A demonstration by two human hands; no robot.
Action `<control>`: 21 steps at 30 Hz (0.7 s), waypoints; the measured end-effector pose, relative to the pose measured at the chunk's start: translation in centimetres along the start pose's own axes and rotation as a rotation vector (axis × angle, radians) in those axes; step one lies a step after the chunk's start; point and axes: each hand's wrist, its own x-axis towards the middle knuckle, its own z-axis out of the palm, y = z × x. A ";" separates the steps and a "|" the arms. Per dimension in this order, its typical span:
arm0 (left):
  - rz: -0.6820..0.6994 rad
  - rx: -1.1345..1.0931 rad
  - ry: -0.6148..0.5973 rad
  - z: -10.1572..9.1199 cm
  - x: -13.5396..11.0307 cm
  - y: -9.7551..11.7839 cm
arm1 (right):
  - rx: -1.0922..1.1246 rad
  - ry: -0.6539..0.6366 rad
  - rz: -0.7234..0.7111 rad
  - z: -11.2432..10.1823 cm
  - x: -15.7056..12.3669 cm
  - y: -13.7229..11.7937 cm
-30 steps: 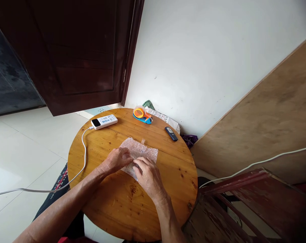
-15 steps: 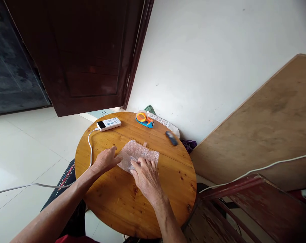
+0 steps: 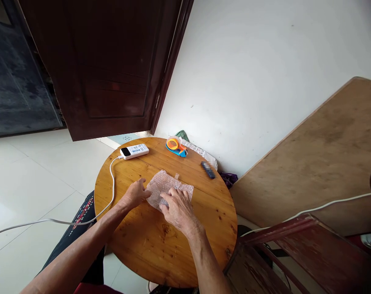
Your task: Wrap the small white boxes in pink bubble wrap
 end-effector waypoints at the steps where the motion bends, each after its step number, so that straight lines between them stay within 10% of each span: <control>1: -0.038 -0.092 -0.008 0.1 -0.1 -0.1 | 0.005 -0.010 0.004 -0.1 0.1 0.0; 13: 0.019 -0.694 -0.204 1.5 -1.2 0.9 | 0.070 -0.019 -0.013 -0.2 0.6 0.5; 21: 0.262 -0.090 -0.071 2.5 -2.9 4.3 | 0.214 0.147 0.033 0.8 -0.2 0.8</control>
